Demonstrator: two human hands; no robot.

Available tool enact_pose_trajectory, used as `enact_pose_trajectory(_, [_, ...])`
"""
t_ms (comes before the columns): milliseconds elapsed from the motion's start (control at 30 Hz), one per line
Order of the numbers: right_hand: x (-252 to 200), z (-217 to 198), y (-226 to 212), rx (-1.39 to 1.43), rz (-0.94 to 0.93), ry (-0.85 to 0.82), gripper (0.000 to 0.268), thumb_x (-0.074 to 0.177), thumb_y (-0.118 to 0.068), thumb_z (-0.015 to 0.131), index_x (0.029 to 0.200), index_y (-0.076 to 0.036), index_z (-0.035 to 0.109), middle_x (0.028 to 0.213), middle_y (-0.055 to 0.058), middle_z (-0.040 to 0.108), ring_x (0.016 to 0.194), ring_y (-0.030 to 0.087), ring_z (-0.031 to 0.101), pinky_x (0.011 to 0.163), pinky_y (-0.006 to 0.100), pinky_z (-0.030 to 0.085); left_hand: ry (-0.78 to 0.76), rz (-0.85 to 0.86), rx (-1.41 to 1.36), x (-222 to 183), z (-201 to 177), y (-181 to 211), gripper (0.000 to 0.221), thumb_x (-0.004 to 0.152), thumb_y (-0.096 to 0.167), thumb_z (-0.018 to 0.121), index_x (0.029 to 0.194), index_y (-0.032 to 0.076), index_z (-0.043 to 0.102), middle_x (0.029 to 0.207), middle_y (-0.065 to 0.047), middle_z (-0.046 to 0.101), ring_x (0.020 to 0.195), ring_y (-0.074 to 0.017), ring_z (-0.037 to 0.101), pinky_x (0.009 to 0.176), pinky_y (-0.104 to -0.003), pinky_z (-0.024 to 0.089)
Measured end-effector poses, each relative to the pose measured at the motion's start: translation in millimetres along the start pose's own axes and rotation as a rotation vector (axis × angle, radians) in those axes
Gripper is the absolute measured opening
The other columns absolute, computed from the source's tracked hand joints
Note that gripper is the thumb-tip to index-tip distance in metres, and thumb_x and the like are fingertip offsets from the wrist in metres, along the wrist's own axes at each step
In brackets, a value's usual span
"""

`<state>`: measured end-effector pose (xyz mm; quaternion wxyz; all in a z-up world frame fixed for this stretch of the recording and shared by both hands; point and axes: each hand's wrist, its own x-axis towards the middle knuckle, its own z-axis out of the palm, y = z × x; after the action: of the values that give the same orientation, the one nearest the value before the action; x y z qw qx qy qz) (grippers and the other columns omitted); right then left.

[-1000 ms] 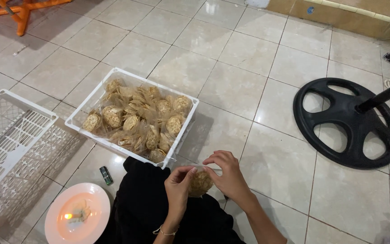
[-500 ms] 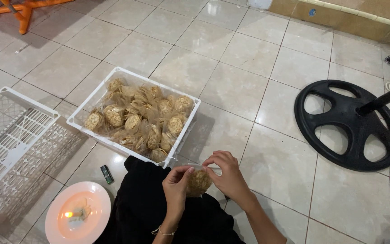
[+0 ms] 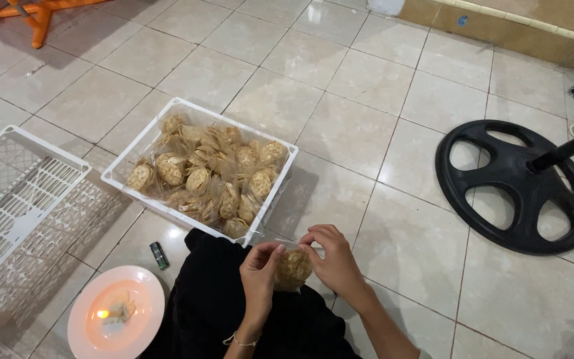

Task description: Sealing plastic bags of food using a candle flame and manual pressure

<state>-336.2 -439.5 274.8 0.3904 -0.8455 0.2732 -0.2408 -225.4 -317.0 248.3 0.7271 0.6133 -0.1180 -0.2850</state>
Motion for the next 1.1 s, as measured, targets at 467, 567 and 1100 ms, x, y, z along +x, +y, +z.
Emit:
enact_pose_trajectory(467, [-2,-13,-6,-0.016,-0.074,0.014,0.01,0.09,-0.012,0.07,0.1,-0.012,0.071,0.093,0.002,0.069,0.093,0.019,0.064,0.082,0.033,0.05,-0.044,0.059,0.003,12,4,-51,0.011,0.089,0.016,0.076,0.088,0.005,0.076,0.085,-0.003,0.073,0.082,-0.0101,0.064,0.077,-0.026,0.052])
enact_pose_trajectory(567, [-6,-19,-16,0.052,-0.016,0.021,0.028,0.087,-0.007,0.071,0.114,-0.012,0.07,0.105,0.003,0.069,0.098,0.019,0.067,0.086,0.031,0.052,-0.073,0.051,0.003,7,10,-54,0.012,0.089,0.017,0.077,0.088,0.004,0.076,0.086,-0.003,0.073,0.084,-0.011,0.064,0.079,-0.027,0.052])
enact_pose_trajectory(1100, [-10,-23,1,0.192,0.013,-0.009,0.032,0.093,0.002,0.066,0.123,-0.009,0.067,0.11,0.005,0.063,0.088,0.016,0.067,0.078,0.028,0.06,-0.127,0.007,-0.007,0,28,-68,0.011,0.092,0.015,0.073,0.091,0.004,0.074,0.088,-0.005,0.072,0.086,-0.0121,0.064,0.08,-0.026,0.051])
